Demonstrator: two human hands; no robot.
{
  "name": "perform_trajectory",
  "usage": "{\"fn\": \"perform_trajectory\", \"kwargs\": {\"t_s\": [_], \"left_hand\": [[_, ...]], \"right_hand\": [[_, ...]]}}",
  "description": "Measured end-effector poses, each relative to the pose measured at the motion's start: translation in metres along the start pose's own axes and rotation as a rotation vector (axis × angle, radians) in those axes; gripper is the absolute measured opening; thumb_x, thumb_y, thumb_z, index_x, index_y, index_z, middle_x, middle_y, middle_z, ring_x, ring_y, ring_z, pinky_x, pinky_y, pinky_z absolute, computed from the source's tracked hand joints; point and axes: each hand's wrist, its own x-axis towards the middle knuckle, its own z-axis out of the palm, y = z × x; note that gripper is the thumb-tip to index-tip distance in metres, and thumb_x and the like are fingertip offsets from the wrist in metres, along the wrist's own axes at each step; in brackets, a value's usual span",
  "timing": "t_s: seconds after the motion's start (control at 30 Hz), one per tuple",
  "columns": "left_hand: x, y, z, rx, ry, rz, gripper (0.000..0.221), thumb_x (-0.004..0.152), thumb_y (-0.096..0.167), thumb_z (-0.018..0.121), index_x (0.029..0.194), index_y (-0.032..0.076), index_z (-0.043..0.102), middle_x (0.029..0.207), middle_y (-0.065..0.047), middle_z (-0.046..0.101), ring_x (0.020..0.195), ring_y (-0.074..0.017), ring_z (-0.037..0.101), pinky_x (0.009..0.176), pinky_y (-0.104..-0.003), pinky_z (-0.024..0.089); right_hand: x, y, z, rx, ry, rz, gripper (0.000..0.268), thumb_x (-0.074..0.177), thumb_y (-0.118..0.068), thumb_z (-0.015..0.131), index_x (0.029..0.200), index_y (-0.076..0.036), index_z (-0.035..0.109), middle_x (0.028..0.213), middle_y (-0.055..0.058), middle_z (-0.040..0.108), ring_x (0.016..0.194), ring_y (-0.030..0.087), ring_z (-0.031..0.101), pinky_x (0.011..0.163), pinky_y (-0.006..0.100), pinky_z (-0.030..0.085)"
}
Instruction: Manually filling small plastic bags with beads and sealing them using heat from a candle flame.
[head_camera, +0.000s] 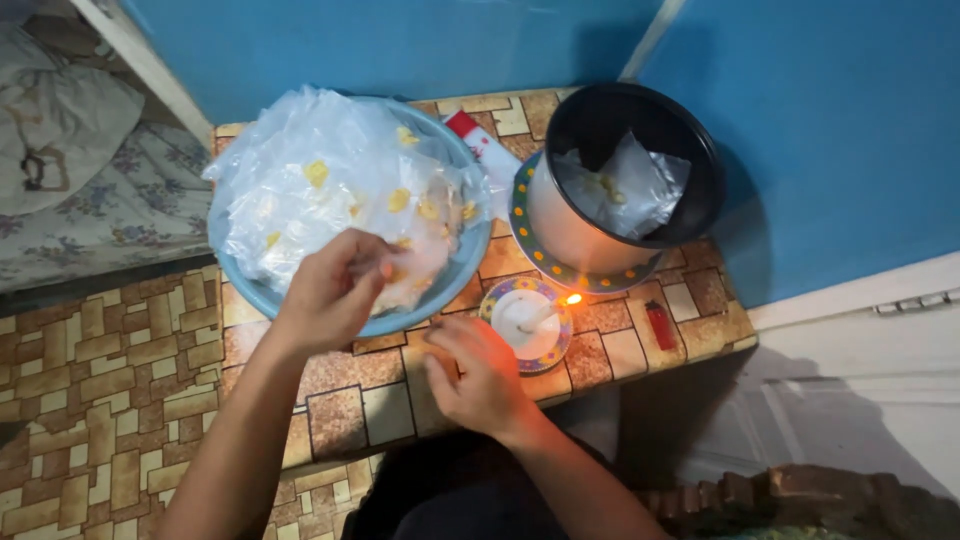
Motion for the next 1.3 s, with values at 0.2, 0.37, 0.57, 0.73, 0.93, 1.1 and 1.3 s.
{"fn": "perform_trajectory", "kwargs": {"t_s": [0.2, 0.37, 0.57, 0.73, 0.93, 1.1, 1.3], "left_hand": [[-0.027, 0.011, 0.036, -0.084, -0.277, 0.054, 0.014, 0.087, 0.024, 0.053, 0.084, 0.013, 0.060, 0.094, 0.002, 0.070, 0.067, -0.0077, 0.056, 0.058, -0.022, 0.042], [-0.042, 0.017, 0.068, -0.167, -0.391, 0.028, 0.018, 0.086, 0.027, 0.053, 0.086, 0.011, 0.061, 0.085, -0.001, 0.067, 0.068, -0.0094, 0.061, 0.061, -0.024, 0.049], [-0.047, 0.027, 0.081, -0.147, -0.402, 0.124, 0.017, 0.080, 0.023, 0.062, 0.091, 0.010, 0.063, 0.082, -0.001, 0.069, 0.071, -0.0115, 0.064, 0.065, -0.025, 0.050], [-0.040, 0.037, 0.085, -0.109, -0.373, 0.392, 0.015, 0.079, 0.014, 0.068, 0.095, 0.013, 0.069, 0.090, 0.000, 0.072, 0.079, -0.0165, 0.069, 0.070, -0.027, 0.054], [-0.038, 0.037, 0.088, -0.104, -0.394, 0.350, 0.005, 0.080, 0.015, 0.067, 0.080, 0.011, 0.070, 0.073, 0.002, 0.072, 0.062, -0.0122, 0.068, 0.056, -0.023, 0.051], [-0.036, 0.035, 0.093, -0.356, -0.364, 0.209, 0.011, 0.078, 0.004, 0.067, 0.085, 0.007, 0.074, 0.066, -0.010, 0.072, 0.058, -0.0231, 0.070, 0.049, -0.032, 0.053], [-0.032, 0.035, 0.095, -0.382, -0.337, 0.165, 0.013, 0.080, 0.002, 0.064, 0.086, 0.006, 0.075, 0.062, -0.012, 0.070, 0.054, -0.0161, 0.064, 0.046, -0.029, 0.049]], "right_hand": [[-0.028, -0.008, -0.061, 0.215, 0.132, 0.354, 0.033, 0.079, -0.017, 0.063, 0.109, -0.004, 0.057, 0.071, 0.001, 0.048, 0.062, 0.010, 0.047, 0.061, 0.020, 0.044], [-0.044, 0.005, -0.075, 0.344, 0.118, 0.435, 0.033, 0.079, -0.018, 0.065, 0.110, -0.008, 0.060, 0.091, 0.001, 0.057, 0.074, 0.008, 0.054, 0.067, 0.018, 0.048], [-0.047, 0.013, -0.082, 0.335, 0.167, 0.223, 0.007, 0.083, -0.009, 0.062, 0.088, -0.008, 0.067, 0.077, 0.005, 0.064, 0.060, 0.011, 0.055, 0.048, 0.018, 0.044], [-0.040, 0.010, -0.096, 0.316, 0.086, 0.115, 0.005, 0.082, -0.007, 0.064, 0.086, -0.007, 0.067, 0.078, 0.005, 0.063, 0.073, 0.015, 0.056, 0.066, 0.025, 0.047], [-0.040, 0.016, -0.104, 0.365, 0.125, 0.122, 0.007, 0.083, -0.013, 0.065, 0.087, -0.009, 0.069, 0.080, 0.004, 0.066, 0.072, 0.014, 0.058, 0.062, 0.024, 0.049], [-0.051, 0.036, -0.095, 0.488, 0.282, 0.171, 0.007, 0.075, -0.003, 0.071, 0.077, 0.004, 0.070, 0.065, 0.014, 0.065, 0.054, 0.017, 0.056, 0.048, 0.026, 0.049], [-0.062, 0.042, -0.085, 0.652, 0.218, 0.318, 0.037, 0.083, -0.025, 0.066, 0.097, 0.010, 0.063, 0.073, 0.017, 0.063, 0.066, 0.016, 0.060, 0.057, 0.029, 0.051]]}}
